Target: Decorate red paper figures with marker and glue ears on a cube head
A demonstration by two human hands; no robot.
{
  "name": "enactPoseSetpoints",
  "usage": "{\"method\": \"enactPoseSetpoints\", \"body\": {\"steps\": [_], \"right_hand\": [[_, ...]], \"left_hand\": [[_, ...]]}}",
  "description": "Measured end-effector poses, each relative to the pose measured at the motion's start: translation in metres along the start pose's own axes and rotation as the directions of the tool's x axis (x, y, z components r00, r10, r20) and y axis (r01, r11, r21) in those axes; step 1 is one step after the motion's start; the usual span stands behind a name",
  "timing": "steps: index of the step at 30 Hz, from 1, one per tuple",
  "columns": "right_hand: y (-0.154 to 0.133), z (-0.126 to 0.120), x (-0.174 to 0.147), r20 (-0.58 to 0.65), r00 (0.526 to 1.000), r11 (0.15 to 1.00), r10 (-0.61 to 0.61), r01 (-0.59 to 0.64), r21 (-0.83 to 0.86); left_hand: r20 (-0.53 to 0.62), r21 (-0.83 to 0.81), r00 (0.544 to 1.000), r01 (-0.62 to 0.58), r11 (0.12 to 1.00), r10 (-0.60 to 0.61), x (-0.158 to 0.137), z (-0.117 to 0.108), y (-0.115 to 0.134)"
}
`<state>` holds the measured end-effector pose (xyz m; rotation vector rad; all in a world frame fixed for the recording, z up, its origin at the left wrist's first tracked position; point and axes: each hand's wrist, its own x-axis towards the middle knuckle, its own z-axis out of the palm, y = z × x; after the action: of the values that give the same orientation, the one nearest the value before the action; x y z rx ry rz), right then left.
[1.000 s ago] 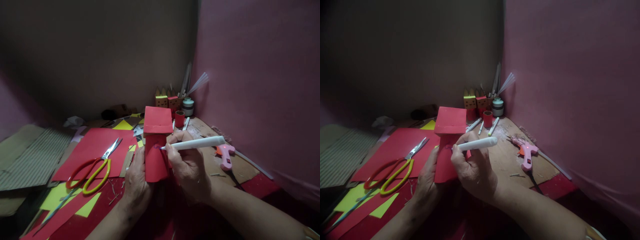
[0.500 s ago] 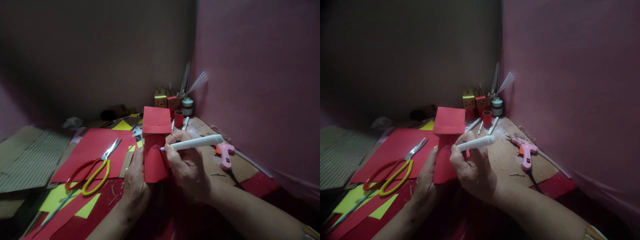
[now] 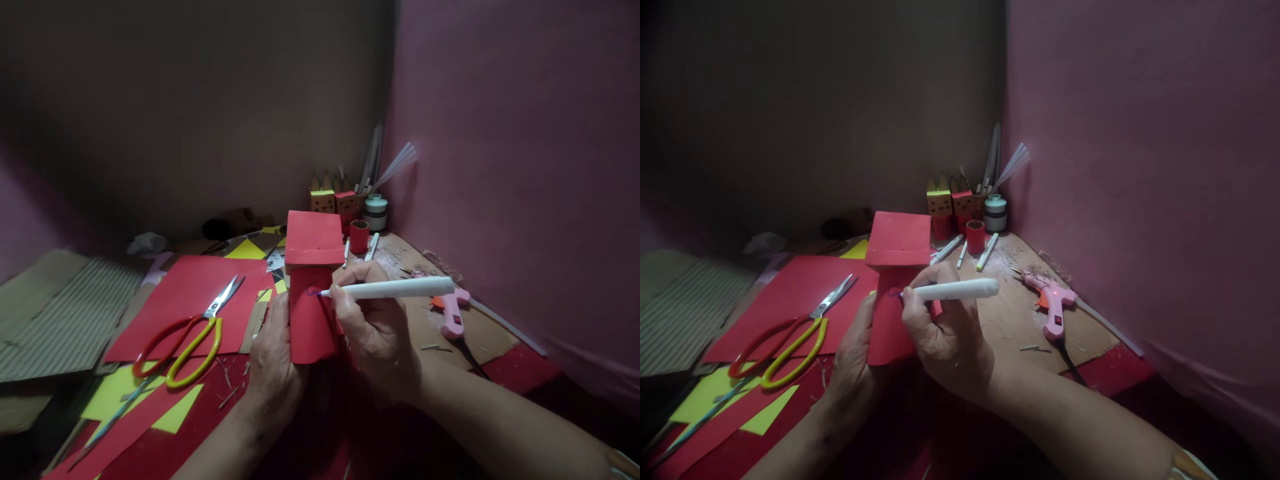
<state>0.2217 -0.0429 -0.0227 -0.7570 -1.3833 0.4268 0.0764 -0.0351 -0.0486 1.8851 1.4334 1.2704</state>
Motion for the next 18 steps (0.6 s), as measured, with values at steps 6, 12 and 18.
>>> {"method": "enactPoseSetpoints", "body": {"steps": [6, 12, 18], "right_hand": [[-0.0005, -0.0008, -0.0006, 0.012, 1.0, 0.999, -0.005, 0.005, -0.033], [-0.0017, -0.0013, 0.0016, 0.014, 1.0, 1.0, 0.002, -0.002, -0.026], [-0.0026, -0.0029, 0.0038, 0.018, 1.0, 0.998, 0.019, -0.018, -0.055]], "left_hand": [[0.004, 0.011, 1.0, -0.008, 1.0, 0.008, 0.0012, -0.0007, -0.0007], [0.004, 0.012, 1.0, -0.019, 1.0, 0.019, 0.0022, 0.0002, -0.0015], [0.014, -0.007, 0.999, -0.041, 0.999, 0.041, 0.0015, 0.001, -0.0038]]}}
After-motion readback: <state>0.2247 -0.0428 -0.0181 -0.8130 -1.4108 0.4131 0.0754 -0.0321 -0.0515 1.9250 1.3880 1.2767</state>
